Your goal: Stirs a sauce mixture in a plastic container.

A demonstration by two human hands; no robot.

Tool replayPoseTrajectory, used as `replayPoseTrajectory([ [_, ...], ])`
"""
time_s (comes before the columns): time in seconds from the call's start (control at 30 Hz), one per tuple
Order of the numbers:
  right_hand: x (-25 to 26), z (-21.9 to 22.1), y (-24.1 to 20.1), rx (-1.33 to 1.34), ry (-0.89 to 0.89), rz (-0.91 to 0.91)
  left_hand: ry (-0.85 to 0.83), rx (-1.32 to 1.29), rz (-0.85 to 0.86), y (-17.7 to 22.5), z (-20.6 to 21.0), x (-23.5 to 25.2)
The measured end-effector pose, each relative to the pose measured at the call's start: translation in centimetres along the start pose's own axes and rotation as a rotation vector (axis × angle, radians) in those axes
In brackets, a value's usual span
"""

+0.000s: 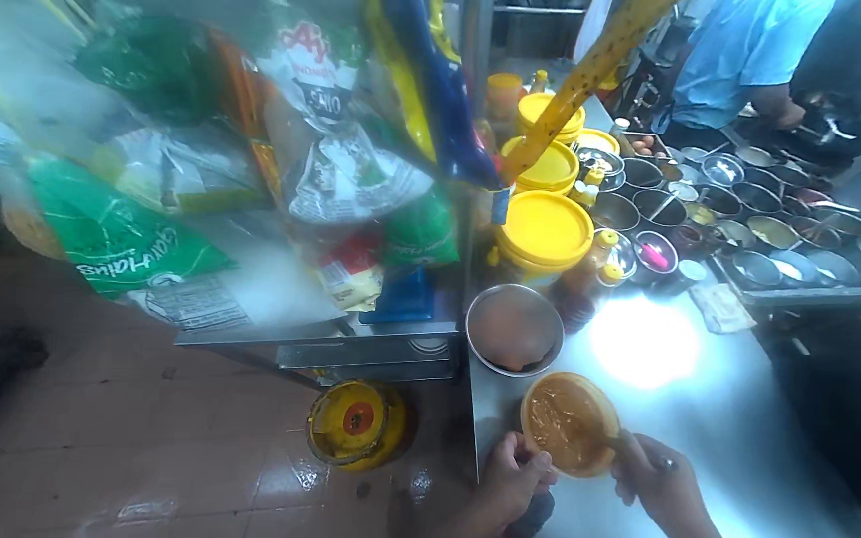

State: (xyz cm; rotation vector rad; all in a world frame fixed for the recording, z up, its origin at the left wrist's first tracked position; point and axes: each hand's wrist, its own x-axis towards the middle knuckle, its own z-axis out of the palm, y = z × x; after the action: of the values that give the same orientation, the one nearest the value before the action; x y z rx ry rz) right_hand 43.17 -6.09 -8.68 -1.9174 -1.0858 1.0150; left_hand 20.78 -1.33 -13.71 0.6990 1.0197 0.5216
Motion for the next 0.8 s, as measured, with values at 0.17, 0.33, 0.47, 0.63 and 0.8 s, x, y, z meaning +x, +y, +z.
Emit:
replayPoseTrajectory([
  [0.17, -0.41, 0.15, 0.19, 0.001, 0.024, 0.001, 0.004, 0.035, -0.014, -0.08, -0.07, 0.12],
  [0.33, -0.40, -0.31, 0.22, -0.020, 0.017, -0.005, 0.004, 0.057, -0.026, -0.07, -0.04, 0.09],
  [0.47, -0.66, -0.39, 0.45, -0.102, -0.009, 0.013, 0.005, 0.052, -0.018, -0.21, 0.10, 0.16],
  [0.63, -0.89, -0.47, 0.65, -0.107, -0.012, -0.012, -0.002, 0.051, -0.021, -0.11, 0.08, 0.30],
  [0.8, -0.75, -0.68, 0.67, -0.133, 0.001, -0.026, 0.010, 0.041, 0.000, 0.07, 0.29, 0.73],
])
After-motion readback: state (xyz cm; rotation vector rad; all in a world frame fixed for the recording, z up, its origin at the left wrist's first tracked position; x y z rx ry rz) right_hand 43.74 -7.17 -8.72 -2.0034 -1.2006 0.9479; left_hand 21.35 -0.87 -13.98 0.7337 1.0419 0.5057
